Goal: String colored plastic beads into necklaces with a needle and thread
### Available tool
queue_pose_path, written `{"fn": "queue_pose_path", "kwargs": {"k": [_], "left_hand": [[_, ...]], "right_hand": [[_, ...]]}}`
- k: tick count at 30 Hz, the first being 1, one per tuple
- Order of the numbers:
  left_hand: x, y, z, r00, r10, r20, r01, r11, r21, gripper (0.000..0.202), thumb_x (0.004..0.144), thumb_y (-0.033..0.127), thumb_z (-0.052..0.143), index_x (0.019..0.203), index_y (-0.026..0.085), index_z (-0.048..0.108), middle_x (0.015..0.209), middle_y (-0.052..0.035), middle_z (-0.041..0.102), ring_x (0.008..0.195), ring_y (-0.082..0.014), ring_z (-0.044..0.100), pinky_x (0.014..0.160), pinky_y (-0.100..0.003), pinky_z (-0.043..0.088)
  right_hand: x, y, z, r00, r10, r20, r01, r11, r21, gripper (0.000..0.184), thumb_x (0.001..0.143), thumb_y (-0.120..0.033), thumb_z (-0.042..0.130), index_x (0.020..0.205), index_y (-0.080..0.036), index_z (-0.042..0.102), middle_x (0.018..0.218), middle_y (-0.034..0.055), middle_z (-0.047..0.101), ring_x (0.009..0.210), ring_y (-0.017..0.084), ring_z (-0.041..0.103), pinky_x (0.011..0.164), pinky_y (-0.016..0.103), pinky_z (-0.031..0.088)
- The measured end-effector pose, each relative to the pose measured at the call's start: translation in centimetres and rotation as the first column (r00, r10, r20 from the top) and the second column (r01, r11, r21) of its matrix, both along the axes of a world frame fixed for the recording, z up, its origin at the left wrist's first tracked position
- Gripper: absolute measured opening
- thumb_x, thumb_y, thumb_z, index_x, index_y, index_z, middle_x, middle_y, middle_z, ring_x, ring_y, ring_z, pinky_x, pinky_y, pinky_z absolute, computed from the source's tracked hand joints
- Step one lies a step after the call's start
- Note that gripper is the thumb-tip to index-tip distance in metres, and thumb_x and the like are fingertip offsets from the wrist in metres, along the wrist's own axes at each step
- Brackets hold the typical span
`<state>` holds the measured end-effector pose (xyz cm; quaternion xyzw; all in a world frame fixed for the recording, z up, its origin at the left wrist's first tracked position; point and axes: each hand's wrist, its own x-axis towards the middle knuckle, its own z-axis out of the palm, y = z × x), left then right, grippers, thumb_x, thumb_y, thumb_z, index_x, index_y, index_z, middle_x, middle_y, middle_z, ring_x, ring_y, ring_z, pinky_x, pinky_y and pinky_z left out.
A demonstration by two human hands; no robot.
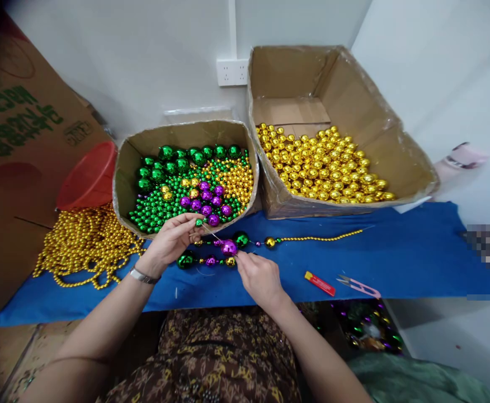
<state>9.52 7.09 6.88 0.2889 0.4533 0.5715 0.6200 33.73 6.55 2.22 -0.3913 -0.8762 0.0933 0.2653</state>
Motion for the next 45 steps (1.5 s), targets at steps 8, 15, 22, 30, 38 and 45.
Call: {"fn": "queue_pose_path", "kwargs": {"k": [8,15,22,30,38,45], "left_hand": [[0.9,-0.7,0.3,0.955,0.018,-0.295,0.007,0.996,0.086,0.023,0.073,0.030,0.076,0.093,0.017,0.072,0.079,-0.0034,0.068,0.070,-0.0124,0.062,0.058,-0.021,0.046],[-2.4,2.0,0.9,0.597,0.242,-0.765,-0.014,0.956,0.292,0.022,0.077,0.026,0.072,0.098,0.019,0.069,0.096,-0.0061,0.067,0.092,-0.0203,0.058,0.082,-0.030,0.043],[-9.9,6.3,-0.4,0.330,0.335,-0.883,-0.189,0.940,0.285,0.017,0.066,0.006,0.071,0.072,0.015,0.057,0.076,-0.0009,0.050,0.114,-0.0294,0.042,0.101,-0.037,0.030],[-5.0,3.4,0.2,0.847,0.198,-0.493,-0.128,0.977,0.172,0.027,0.078,0.032,0.067,0.100,0.016,0.065,0.092,-0.0055,0.063,0.082,-0.0164,0.059,0.072,-0.031,0.053],[-0.7,0.4,0.7,1.000,0.010,0.009,-0.011,0.996,0.086,0.024,0.077,0.023,0.071,0.100,0.016,0.071,0.096,-0.0061,0.067,0.084,-0.0134,0.062,0.072,-0.026,0.058],[-0.2,0.3,0.8,1.000,-0.001,-0.030,0.003,0.998,0.059,0.024,0.078,0.023,0.071,0.100,0.016,0.071,0.098,-0.0071,0.069,0.083,-0.0135,0.063,0.070,-0.026,0.058]], "right_hand": [[-0.1,0.1,0.0,0.997,-0.025,0.068,0.018,0.995,0.098,0.028,0.098,-0.023,0.041,0.094,-0.019,0.068,0.065,0.0025,0.067,0.060,0.013,0.062,0.059,0.022,0.038],[0.1,0.5,-0.6,1.000,-0.030,0.000,0.030,0.998,0.061,0.029,0.099,-0.025,0.040,0.097,-0.019,0.068,0.075,0.0046,0.071,0.068,0.014,0.065,0.064,0.022,0.042],[0.4,0.4,-0.7,0.999,-0.044,0.001,0.044,0.998,0.046,0.029,0.099,-0.025,0.039,0.096,-0.019,0.068,0.075,0.0034,0.072,0.068,0.014,0.066,0.064,0.022,0.042],[0.0,0.3,-0.5,1.000,-0.023,-0.010,0.023,1.000,0.005,0.029,0.099,-0.025,0.040,0.097,-0.019,0.068,0.078,0.0040,0.073,0.071,0.014,0.067,0.065,0.022,0.042],[-0.1,0.3,-0.4,0.999,-0.015,-0.033,0.016,0.999,0.042,0.028,0.099,-0.025,0.040,0.099,-0.019,0.068,0.076,0.0027,0.072,0.068,0.013,0.066,0.064,0.022,0.040],[0.3,0.2,-0.1,1.000,-0.030,0.010,0.029,0.997,0.077,0.029,0.099,-0.025,0.040,0.098,-0.019,0.068,0.071,0.0022,0.069,0.065,0.012,0.063,0.061,0.023,0.037]]}}
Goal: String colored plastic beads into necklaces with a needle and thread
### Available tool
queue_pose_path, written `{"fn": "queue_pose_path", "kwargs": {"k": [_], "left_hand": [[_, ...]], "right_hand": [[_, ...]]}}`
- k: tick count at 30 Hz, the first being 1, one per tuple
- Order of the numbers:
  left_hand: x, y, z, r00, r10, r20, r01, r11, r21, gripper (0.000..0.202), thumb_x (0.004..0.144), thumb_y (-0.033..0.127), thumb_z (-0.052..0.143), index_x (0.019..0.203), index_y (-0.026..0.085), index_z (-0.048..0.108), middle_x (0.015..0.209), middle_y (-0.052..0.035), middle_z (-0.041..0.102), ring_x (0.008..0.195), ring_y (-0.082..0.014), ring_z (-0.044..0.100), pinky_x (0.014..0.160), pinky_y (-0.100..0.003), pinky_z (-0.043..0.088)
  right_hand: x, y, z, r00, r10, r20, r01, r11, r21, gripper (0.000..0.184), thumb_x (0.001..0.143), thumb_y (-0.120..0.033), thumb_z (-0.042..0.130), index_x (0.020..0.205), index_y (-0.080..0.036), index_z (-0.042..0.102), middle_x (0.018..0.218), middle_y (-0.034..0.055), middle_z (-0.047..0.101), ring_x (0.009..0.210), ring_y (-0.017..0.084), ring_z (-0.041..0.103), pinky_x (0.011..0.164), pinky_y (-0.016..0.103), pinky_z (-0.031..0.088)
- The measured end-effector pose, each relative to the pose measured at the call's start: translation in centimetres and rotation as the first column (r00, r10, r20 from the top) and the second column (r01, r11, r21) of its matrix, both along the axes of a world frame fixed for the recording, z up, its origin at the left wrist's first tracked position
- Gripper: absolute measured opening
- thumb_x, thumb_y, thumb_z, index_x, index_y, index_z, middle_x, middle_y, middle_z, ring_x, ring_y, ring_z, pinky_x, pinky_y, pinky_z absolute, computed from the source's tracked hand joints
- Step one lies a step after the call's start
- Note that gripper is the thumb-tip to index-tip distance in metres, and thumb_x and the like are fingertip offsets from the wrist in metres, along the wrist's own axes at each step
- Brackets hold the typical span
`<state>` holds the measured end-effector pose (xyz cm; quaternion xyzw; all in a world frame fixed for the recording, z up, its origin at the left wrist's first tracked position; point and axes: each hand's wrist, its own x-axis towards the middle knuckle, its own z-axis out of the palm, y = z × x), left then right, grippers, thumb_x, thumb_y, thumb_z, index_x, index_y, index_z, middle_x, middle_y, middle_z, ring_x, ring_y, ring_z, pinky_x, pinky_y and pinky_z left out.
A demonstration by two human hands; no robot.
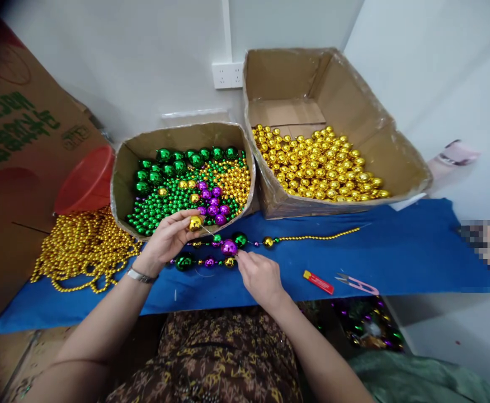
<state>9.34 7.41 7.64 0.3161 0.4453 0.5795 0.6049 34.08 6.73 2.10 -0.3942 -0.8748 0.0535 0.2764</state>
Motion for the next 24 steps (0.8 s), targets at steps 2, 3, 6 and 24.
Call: {"fn": "queue_pose_path", "kwargs": {"k": [2,3,6,24], "left_hand": [[0.0,-0.1,0.0,1.000,0.004,-0.030,-0.004,1.000,0.010,0.025,0.077,0.024,0.071,0.101,0.016,0.071,0.097,-0.0062,0.068,0.083,-0.0135,0.063,0.071,-0.026,0.058],[0.1,-0.2,0.0,0.998,0.004,-0.058,-0.003,1.000,0.018,0.025,0.077,0.025,0.072,0.101,0.017,0.071,0.096,-0.0057,0.068,0.083,-0.0136,0.063,0.071,-0.026,0.058],[0.4,-0.6,-0.2,0.972,-0.013,-0.234,0.026,0.998,0.056,0.027,0.077,0.027,0.073,0.103,0.018,0.071,0.093,-0.0045,0.069,0.081,-0.0128,0.063,0.072,-0.025,0.056],[2.2,-1.2,-1.6,0.953,0.004,-0.303,0.035,0.992,0.122,0.032,0.072,0.026,0.078,0.099,0.017,0.064,0.093,-0.0047,0.070,0.085,-0.0127,0.063,0.076,-0.024,0.051]], "right_hand": [[0.0,0.0,0.1,1.000,-0.014,0.024,0.014,1.000,0.027,0.029,0.099,-0.025,0.040,0.096,-0.019,0.068,0.067,0.0016,0.067,0.062,0.012,0.061,0.060,0.023,0.036],[0.0,0.0,0.1,0.999,-0.020,0.035,0.018,0.999,0.038,0.028,0.099,-0.025,0.040,0.096,-0.019,0.068,0.066,0.0016,0.067,0.062,0.012,0.061,0.060,0.023,0.035],[-0.1,0.1,0.1,0.997,-0.034,0.073,0.029,0.998,0.061,0.027,0.099,-0.025,0.041,0.096,-0.020,0.068,0.065,0.0016,0.065,0.062,0.013,0.061,0.060,0.024,0.035],[0.4,0.2,-0.4,0.977,-0.038,-0.209,0.001,0.984,-0.176,0.027,0.097,-0.025,0.040,0.107,-0.021,0.064,0.084,0.0060,0.060,0.071,0.016,0.061,0.068,0.027,0.050]]}}
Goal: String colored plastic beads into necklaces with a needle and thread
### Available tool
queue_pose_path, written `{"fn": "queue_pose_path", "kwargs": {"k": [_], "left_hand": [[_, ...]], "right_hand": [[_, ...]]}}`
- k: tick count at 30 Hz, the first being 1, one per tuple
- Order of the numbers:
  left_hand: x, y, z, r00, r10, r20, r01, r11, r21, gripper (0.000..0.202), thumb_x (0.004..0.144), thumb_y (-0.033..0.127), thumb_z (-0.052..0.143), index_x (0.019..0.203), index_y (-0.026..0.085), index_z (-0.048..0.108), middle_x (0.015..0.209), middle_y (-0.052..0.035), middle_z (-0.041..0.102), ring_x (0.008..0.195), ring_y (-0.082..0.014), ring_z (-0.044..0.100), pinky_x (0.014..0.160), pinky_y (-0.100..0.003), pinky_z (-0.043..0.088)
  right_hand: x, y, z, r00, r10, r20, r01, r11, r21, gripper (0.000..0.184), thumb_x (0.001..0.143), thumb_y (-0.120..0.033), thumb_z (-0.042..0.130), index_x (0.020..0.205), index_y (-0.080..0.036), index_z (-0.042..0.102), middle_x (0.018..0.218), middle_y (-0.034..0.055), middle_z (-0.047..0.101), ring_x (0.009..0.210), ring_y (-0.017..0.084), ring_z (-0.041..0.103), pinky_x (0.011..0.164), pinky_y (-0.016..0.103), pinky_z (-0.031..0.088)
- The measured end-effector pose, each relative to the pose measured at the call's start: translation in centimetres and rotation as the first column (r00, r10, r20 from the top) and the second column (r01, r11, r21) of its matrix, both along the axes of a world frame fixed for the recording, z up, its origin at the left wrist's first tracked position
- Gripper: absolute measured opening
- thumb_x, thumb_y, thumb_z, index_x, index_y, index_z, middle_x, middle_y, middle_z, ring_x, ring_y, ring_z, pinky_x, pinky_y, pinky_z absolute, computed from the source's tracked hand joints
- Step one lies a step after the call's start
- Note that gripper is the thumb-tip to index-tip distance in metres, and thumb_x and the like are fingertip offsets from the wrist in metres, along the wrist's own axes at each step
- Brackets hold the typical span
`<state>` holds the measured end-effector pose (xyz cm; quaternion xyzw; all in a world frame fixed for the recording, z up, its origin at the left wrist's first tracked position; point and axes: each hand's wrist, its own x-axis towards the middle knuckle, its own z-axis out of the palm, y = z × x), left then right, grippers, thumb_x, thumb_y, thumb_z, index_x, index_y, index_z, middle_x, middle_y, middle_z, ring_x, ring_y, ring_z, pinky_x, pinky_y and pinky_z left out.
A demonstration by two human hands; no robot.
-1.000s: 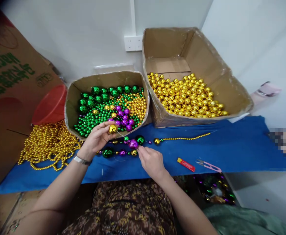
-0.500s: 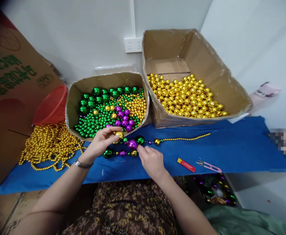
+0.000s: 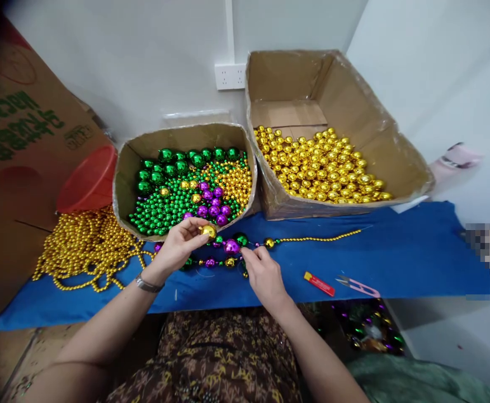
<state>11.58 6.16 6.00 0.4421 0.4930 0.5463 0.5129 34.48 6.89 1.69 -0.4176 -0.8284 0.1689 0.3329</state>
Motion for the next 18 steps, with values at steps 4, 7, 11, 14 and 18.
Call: {"fn": "queue_pose_path", "kwargs": {"k": [4,7,11,14,18], "left_hand": [[0.4,-0.1,-0.1,1.000,0.005,0.018,-0.004,1.000,-0.016,0.034,0.071,0.027,0.078,0.100,0.017,0.063,0.092,-0.0039,0.070,0.083,-0.0123,0.063,0.076,-0.023,0.051],[0.8,-0.1,0.0,0.999,0.040,0.034,-0.040,0.999,-0.009,0.035,0.069,0.027,0.079,0.097,0.017,0.062,0.090,-0.0042,0.070,0.084,-0.0138,0.064,0.076,-0.025,0.051],[1.7,-0.4,0.4,1.000,0.011,0.023,-0.010,1.000,-0.024,0.036,0.066,0.027,0.081,0.094,0.016,0.061,0.089,-0.0045,0.069,0.083,-0.0147,0.064,0.076,-0.027,0.050],[2.0,-0.8,0.8,1.000,-0.020,0.004,0.020,1.000,-0.020,0.036,0.067,0.028,0.081,0.095,0.017,0.062,0.090,-0.0054,0.069,0.084,-0.0153,0.063,0.077,-0.027,0.050],[0.8,-1.0,1.3,0.991,-0.129,-0.042,0.131,0.990,0.048,0.038,0.078,0.036,0.071,0.110,0.018,0.062,0.109,-0.0104,0.067,0.097,-0.0194,0.063,0.083,-0.030,0.051]], "right_hand": [[0.0,-0.2,0.4,0.982,0.016,-0.187,-0.055,0.977,-0.205,0.021,0.095,-0.031,0.046,0.101,-0.022,0.064,0.092,0.0070,0.067,0.085,0.019,0.065,0.079,0.031,0.051],[-0.1,-0.2,-0.2,0.928,-0.033,-0.371,-0.161,0.862,-0.480,0.023,0.092,-0.037,0.051,0.104,-0.022,0.062,0.087,0.0050,0.066,0.077,0.017,0.065,0.071,0.030,0.053],[-0.6,0.0,-1.4,0.753,-0.255,-0.606,-0.351,0.623,-0.699,0.034,0.082,-0.042,0.064,0.109,-0.021,0.060,0.084,0.0019,0.060,0.071,0.013,0.060,0.059,0.023,0.050],[-1.0,-0.2,-1.8,0.648,-0.364,-0.669,-0.482,0.484,-0.731,0.034,0.077,-0.039,0.071,0.105,-0.022,0.062,0.082,0.0003,0.057,0.065,0.010,0.054,0.054,0.020,0.044],[-0.9,-0.3,-1.4,0.576,-0.416,-0.703,-0.566,0.418,-0.711,0.036,0.072,-0.036,0.075,0.104,-0.024,0.065,0.079,0.0003,0.056,0.062,0.010,0.050,0.055,0.022,0.042]]}}
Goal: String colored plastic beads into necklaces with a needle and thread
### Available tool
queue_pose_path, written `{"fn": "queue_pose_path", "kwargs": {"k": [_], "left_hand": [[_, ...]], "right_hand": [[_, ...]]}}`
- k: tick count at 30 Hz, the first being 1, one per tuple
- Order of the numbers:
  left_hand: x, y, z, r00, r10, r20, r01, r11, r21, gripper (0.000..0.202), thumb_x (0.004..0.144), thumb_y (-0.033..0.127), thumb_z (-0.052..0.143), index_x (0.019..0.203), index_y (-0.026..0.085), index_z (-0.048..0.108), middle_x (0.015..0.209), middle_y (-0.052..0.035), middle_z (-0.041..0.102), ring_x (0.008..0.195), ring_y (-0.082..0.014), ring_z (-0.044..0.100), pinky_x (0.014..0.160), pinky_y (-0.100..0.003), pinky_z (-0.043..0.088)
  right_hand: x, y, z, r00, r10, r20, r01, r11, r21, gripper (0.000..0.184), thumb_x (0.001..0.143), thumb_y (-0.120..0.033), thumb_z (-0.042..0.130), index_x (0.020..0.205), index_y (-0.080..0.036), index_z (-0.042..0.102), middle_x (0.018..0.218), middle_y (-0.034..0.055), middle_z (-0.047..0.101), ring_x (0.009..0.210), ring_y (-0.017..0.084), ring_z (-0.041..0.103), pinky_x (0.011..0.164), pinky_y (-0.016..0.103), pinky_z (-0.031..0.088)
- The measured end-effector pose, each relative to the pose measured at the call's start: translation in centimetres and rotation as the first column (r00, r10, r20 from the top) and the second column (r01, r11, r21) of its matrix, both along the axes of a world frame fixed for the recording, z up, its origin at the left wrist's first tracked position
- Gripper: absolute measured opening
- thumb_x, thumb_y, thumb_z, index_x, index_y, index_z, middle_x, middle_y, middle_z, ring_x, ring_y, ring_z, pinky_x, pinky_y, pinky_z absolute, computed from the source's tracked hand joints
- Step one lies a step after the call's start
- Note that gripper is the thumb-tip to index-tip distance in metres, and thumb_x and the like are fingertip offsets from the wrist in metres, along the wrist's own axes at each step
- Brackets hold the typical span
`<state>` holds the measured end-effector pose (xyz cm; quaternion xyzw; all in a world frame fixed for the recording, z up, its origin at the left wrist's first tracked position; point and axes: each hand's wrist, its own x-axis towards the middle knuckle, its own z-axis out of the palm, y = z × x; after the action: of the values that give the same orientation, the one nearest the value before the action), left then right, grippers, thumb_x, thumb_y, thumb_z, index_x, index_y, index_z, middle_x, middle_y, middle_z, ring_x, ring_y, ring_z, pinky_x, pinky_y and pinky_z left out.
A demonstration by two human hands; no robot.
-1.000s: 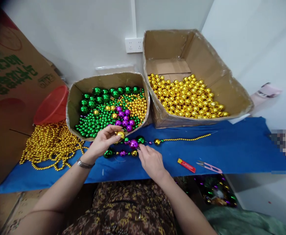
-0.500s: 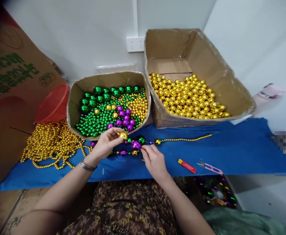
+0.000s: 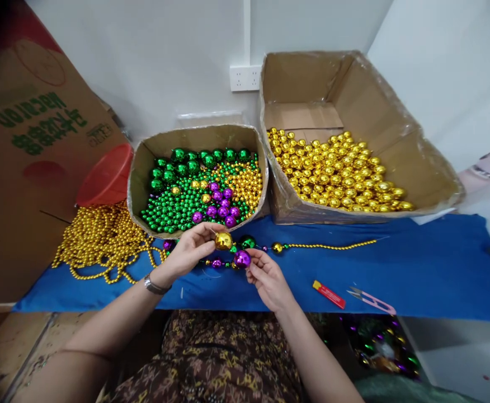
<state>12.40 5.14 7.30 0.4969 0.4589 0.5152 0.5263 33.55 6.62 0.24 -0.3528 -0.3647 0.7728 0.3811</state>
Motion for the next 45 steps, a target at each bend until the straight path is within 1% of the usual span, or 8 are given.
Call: {"fn": "queue_pose_path", "kwargs": {"k": [4,7,10,12,17,23,36,45], "left_hand": [[-4.6,1.8,0.5,0.929,0.174,-0.327,-0.151,0.984,0.095,0.034,0.087,0.040,0.059,0.113,0.018,0.063,0.106,-0.0098,0.069,0.092,-0.0186,0.064,0.080,-0.029,0.051],[-9.8,4.5,0.8,0.553,0.402,-0.730,-0.340,0.909,0.243,0.026,0.087,0.034,0.057,0.102,0.015,0.068,0.095,-0.0081,0.071,0.083,-0.0193,0.063,0.076,-0.029,0.048],[-14.4,7.3,0.8,0.144,0.223,-0.964,-0.387,0.909,0.153,0.024,0.087,0.025,0.053,0.102,0.016,0.069,0.101,-0.0087,0.072,0.094,-0.0243,0.065,0.084,-0.031,0.046],[-16.4,8.7,0.6,0.055,0.146,-0.988,-0.411,0.905,0.110,0.025,0.085,0.021,0.053,0.102,0.016,0.070,0.104,-0.0112,0.072,0.100,-0.0283,0.064,0.088,-0.034,0.046],[-17.9,10.5,-0.6,0.041,0.073,-0.996,-0.423,0.905,0.048,0.030,0.078,0.016,0.058,0.104,0.012,0.071,0.099,-0.0166,0.072,0.098,-0.0332,0.065,0.086,-0.039,0.048],[-17.8,11.5,-1.1,0.112,0.079,-0.991,-0.335,0.942,0.037,0.034,0.081,0.015,0.052,0.109,0.020,0.070,0.104,-0.0042,0.073,0.098,-0.0205,0.066,0.086,-0.024,0.048],[-19.8,13.5,-2.8,0.049,0.051,-0.997,-0.501,0.865,0.020,0.035,0.072,0.014,0.062,0.105,0.015,0.070,0.102,-0.0177,0.070,0.101,-0.0316,0.063,0.087,-0.038,0.047],[-16.9,12.0,-0.6,0.159,0.209,-0.965,-0.541,0.836,0.092,0.031,0.079,0.026,0.058,0.107,0.016,0.066,0.104,-0.0134,0.069,0.101,-0.0285,0.063,0.083,-0.035,0.049]], "right_hand": [[0.7,0.3,0.4,0.998,-0.024,-0.062,0.023,1.000,-0.020,0.037,0.069,-0.035,0.078,0.104,-0.026,0.067,0.082,0.0007,0.057,0.062,0.010,0.049,0.055,0.023,0.042],[1.2,0.6,0.5,0.996,-0.036,-0.083,0.034,0.999,-0.023,0.036,0.069,-0.035,0.079,0.103,-0.028,0.068,0.082,-0.0001,0.057,0.063,0.009,0.049,0.055,0.022,0.041],[1.4,0.7,0.6,0.996,-0.043,-0.078,0.041,0.999,-0.018,0.035,0.070,-0.035,0.078,0.103,-0.028,0.068,0.081,-0.0001,0.057,0.063,0.009,0.049,0.055,0.022,0.041],[1.5,0.6,0.7,0.997,-0.049,-0.064,0.049,0.999,-0.003,0.036,0.071,-0.036,0.078,0.104,-0.027,0.068,0.081,0.0006,0.057,0.062,0.010,0.049,0.054,0.023,0.041],[1.5,0.5,0.7,0.998,-0.058,-0.032,0.059,0.998,0.023,0.037,0.072,-0.037,0.076,0.106,-0.026,0.067,0.080,0.0017,0.057,0.061,0.011,0.048,0.054,0.025,0.041],[1.5,0.7,0.5,0.998,-0.048,-0.031,0.049,0.999,0.019,0.036,0.072,-0.036,0.076,0.106,-0.027,0.068,0.086,0.0029,0.059,0.062,0.011,0.048,0.054,0.025,0.041],[1.1,0.7,0.8,0.999,-0.036,-0.021,0.036,0.999,0.012,0.037,0.071,-0.037,0.077,0.104,-0.025,0.068,0.084,0.0030,0.059,0.062,0.011,0.048,0.055,0.025,0.042],[1.0,0.2,1.0,1.000,-0.019,0.002,0.019,0.999,0.044,0.037,0.072,-0.039,0.076,0.105,-0.024,0.068,0.087,0.0045,0.061,0.062,0.011,0.049,0.055,0.025,0.043]]}}
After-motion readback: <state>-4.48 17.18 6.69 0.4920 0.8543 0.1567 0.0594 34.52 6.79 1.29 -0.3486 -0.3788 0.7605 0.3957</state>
